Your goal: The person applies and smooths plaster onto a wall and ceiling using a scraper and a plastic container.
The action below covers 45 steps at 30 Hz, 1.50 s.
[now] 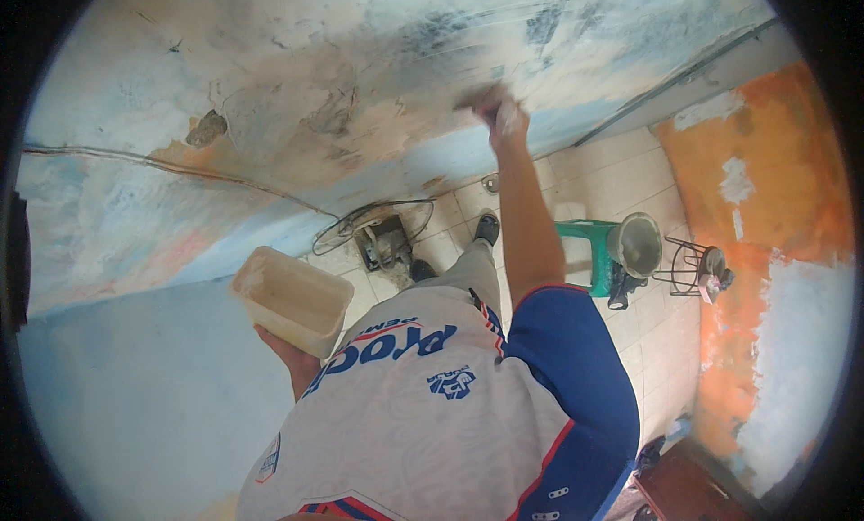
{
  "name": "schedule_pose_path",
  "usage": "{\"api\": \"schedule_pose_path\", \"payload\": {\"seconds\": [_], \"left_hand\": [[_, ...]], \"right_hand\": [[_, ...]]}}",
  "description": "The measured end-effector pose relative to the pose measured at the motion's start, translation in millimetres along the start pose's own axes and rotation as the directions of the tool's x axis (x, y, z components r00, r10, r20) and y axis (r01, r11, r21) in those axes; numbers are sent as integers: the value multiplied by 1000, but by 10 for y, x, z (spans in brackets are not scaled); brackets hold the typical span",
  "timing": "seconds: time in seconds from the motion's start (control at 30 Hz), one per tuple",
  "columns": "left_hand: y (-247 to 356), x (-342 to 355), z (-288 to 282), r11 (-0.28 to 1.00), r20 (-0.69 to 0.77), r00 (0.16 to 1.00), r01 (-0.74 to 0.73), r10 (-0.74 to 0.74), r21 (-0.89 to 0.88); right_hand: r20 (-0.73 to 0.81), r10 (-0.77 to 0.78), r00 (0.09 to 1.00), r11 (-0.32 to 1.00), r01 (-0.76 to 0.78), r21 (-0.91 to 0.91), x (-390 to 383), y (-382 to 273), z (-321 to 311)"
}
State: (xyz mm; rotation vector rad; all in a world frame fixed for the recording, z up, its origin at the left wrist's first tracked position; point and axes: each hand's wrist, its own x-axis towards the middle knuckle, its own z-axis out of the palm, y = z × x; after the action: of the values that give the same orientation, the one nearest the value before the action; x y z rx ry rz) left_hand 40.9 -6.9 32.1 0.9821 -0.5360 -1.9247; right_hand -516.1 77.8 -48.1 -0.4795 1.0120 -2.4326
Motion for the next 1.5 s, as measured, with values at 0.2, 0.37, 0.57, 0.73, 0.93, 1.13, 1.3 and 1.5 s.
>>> {"api": "schedule_pose_path", "payload": {"seconds": [0.2, 0.37, 0.57, 0.73, 0.93, 1.13, 1.3, 1.5], "left_hand": [[2, -51, 153, 999, -11, 1000, 15, -15, 47], [-56, 6, 243, 1000, 57, 998, -12, 13, -21], [-66, 11, 323, 999, 12, 1000, 26, -27, 37], [-29, -63, 295, 993, 9, 997, 74, -75, 87], [-104, 7, 486, 987, 163, 986, -10, -17, 163], [-297, 166, 734, 1000, 194, 981, 29, -30, 7], [-430, 33, 1089, 1000, 169, 986, 3, -7, 22], [-609, -233, 1040, 1000, 100, 995, -15, 14, 0]], "right_hand": [[-110, -93, 990, 989, 80, -122, -25, -2041, 1760], [-85, 19, 996, 997, -25, -68, -476, -1653, 1454], [-452, 418, 788, 859, -505, -85, -692, 356, -714], [-442, 300, 845, 910, -392, -132, 94, 9, -382], [-83, -34, 996, 992, 23, -127, 325, -2219, 1451], [-90, -94, 992, 994, 88, -59, -187, -2541, 1746], [-115, 138, 984, 990, -136, 29, -245, -1016, -377], [-390, 370, 843, 880, -453, -145, -82, -257, -1007]]}}
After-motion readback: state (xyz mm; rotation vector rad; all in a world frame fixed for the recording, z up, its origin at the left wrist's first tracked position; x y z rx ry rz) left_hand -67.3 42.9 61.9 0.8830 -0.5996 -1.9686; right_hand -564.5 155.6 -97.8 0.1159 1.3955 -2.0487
